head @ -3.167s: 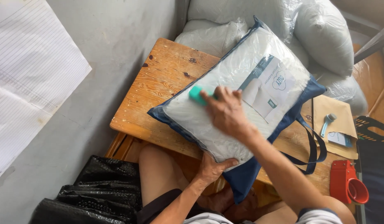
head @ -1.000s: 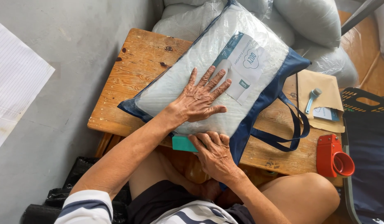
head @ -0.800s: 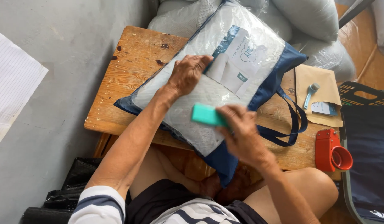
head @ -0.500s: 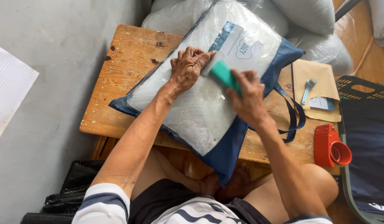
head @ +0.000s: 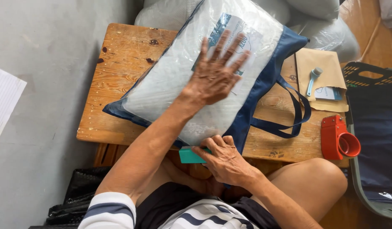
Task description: The person scrubs the surface of a packaged pillow using a green brush. They systematically clean the edges and the main body of the pillow, which is placed on a low wooden table.
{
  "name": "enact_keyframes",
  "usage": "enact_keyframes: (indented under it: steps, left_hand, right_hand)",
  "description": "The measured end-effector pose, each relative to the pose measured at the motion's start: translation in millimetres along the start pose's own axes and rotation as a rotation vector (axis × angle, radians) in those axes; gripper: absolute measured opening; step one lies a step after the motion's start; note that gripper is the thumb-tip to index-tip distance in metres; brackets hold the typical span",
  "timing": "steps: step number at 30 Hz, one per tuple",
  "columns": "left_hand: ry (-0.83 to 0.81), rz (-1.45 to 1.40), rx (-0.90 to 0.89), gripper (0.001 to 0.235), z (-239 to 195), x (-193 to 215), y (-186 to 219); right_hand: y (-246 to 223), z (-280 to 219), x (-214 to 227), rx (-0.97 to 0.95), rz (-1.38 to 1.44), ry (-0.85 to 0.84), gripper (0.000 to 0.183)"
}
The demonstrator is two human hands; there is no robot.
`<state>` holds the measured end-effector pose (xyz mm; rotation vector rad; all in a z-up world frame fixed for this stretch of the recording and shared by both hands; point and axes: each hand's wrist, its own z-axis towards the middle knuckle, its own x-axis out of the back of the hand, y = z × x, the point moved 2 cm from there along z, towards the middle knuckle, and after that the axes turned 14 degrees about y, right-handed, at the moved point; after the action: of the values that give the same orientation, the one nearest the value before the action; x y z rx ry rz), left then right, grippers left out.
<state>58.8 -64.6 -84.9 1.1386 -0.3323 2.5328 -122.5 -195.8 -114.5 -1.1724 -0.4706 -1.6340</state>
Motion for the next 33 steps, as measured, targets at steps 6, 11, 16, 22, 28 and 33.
enact_keyframes:
  steps: [6, 11, 16, 22, 28, 33]
  left_hand:
    - [-0.401, 0.023, -0.211, 0.077, 5.3, -26.5, 68.5]
    - [-0.167, -0.248, -0.156, 0.071, -29.8, -2.4, 60.2]
    - [-0.02, -0.292, -0.13, 0.065, -51.7, 14.0, 38.1]
    - [-0.016, -0.25, 0.112, 0.056, -42.5, 25.3, -33.3]
    - [-0.11, -0.378, 0.32, 0.052, -52.9, 19.9, -35.6]
    - [-0.219, -0.446, 0.412, 0.05, -53.7, 15.9, -48.3]
  right_hand:
    - [-1.1, -10.9, -9.9, -0.093, -0.138, 0.034, 0.068]
    - [1.6, -18.1, -19.8, -0.042, -0.027, 0.265, 0.037]
    - [3.6, -10.7, 8.2, -0.063, 0.114, 0.223, 0.038]
    - [110.4, 11.2, 79.1, -0.247, 0.34, 0.289, 0.041]
    - [213.3, 26.1, 53.3, -0.52, 0.047, 0.638, 0.045]
    - [86.5, 12.3, 27.2, -0.275, -0.039, 0.563, 0.041]
